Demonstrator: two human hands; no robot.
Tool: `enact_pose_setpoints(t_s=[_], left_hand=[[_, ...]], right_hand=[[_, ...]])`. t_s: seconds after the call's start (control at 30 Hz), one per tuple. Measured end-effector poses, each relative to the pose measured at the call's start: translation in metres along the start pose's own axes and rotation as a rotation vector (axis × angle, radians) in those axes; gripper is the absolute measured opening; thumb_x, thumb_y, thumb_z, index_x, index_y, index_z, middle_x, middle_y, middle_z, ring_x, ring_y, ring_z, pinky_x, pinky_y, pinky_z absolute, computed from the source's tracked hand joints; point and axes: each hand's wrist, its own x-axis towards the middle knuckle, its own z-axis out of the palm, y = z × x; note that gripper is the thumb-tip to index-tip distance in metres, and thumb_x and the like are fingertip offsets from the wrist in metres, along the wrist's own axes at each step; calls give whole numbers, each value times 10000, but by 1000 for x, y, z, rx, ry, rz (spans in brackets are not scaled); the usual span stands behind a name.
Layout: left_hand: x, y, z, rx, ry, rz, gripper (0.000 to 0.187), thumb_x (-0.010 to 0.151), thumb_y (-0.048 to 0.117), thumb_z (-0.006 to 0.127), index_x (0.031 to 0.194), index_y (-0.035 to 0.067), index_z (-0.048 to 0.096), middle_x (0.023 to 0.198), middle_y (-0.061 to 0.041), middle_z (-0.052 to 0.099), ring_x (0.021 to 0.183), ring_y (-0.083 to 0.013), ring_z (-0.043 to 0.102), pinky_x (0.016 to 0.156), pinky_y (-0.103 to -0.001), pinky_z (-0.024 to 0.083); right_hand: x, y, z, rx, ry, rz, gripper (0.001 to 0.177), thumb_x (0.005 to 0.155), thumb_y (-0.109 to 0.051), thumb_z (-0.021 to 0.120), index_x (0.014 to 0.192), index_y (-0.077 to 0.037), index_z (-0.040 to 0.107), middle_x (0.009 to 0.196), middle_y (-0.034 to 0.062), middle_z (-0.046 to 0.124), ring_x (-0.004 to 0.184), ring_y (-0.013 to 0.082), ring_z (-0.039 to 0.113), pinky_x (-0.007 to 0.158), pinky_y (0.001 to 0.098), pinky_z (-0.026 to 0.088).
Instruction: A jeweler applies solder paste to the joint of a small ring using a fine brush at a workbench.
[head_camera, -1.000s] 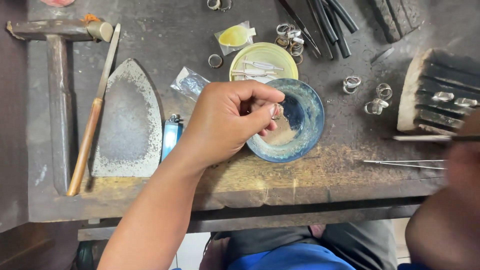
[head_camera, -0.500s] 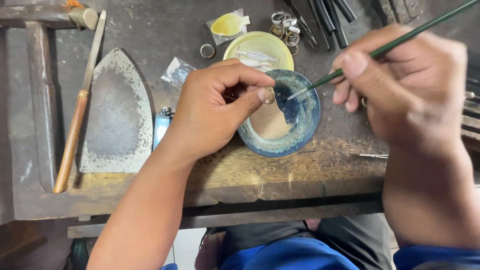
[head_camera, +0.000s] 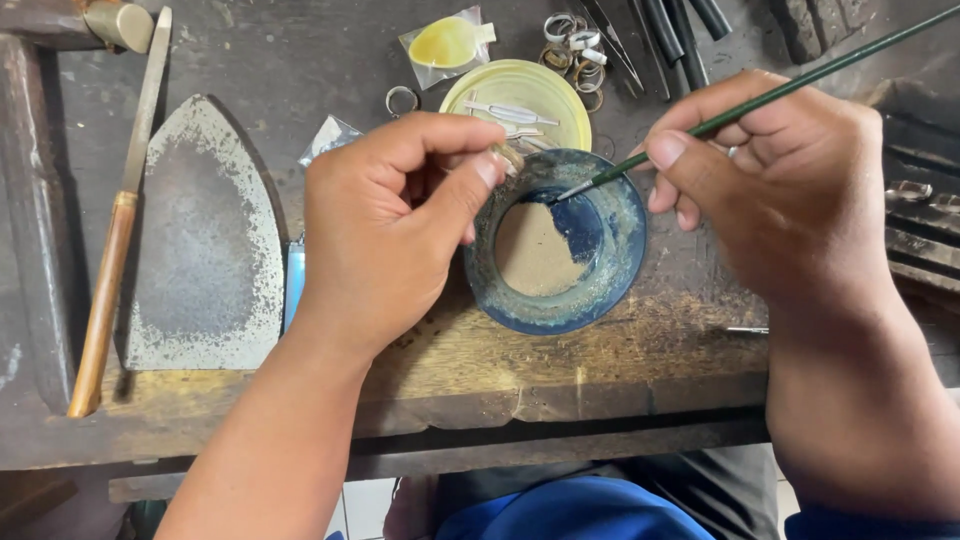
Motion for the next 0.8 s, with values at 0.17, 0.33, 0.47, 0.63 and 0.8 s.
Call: enact_pose_setpoints(t_s=[0.17,0.33,0.47,0.63,0.8], left_hand=[[0,2,-2,4,94,-1,108,808,17,601,910,45,626,764,-36,621,484,-73,508,482,-156,451],[0,1,-1,13,83,22,100,804,15,608,899,44,627,767,-38,630,484,-69,506,479,-152,444],[0,0,-1,7,78,33,105,804,0,610,901,38,625,745,-37,617,492,-71,502,475,-153,446],[0,0,-1,27,75,28,105,806,8,607,900,48,629,720,-22,607,487,-67,502,482,-153,438],[-1,1,-1,58,69,31,100,808,22,602,896,61,630,775,-22,635,489,-61,505,487,-153,430]], right_hand=[[0,1,-1,-32,-42,-57,92,886,155,551,814,99,552,583,136,537,447,124,463,431,183,384],[-1,1,0,-18,-24,-37,87,881,149,544,812,97,549,586,137,534,454,129,465,446,185,392],[-1,0,0,-39,-33,-67,98,887,160,541,809,102,548,590,138,535,459,132,471,449,187,394],[-1,1,0,-27,-31,-67,95,887,159,539,810,102,543,589,139,533,458,132,476,450,185,398],[-1,2,0,-42,-29,-51,99,888,153,550,810,91,547,583,131,533,454,125,474,447,181,393]])
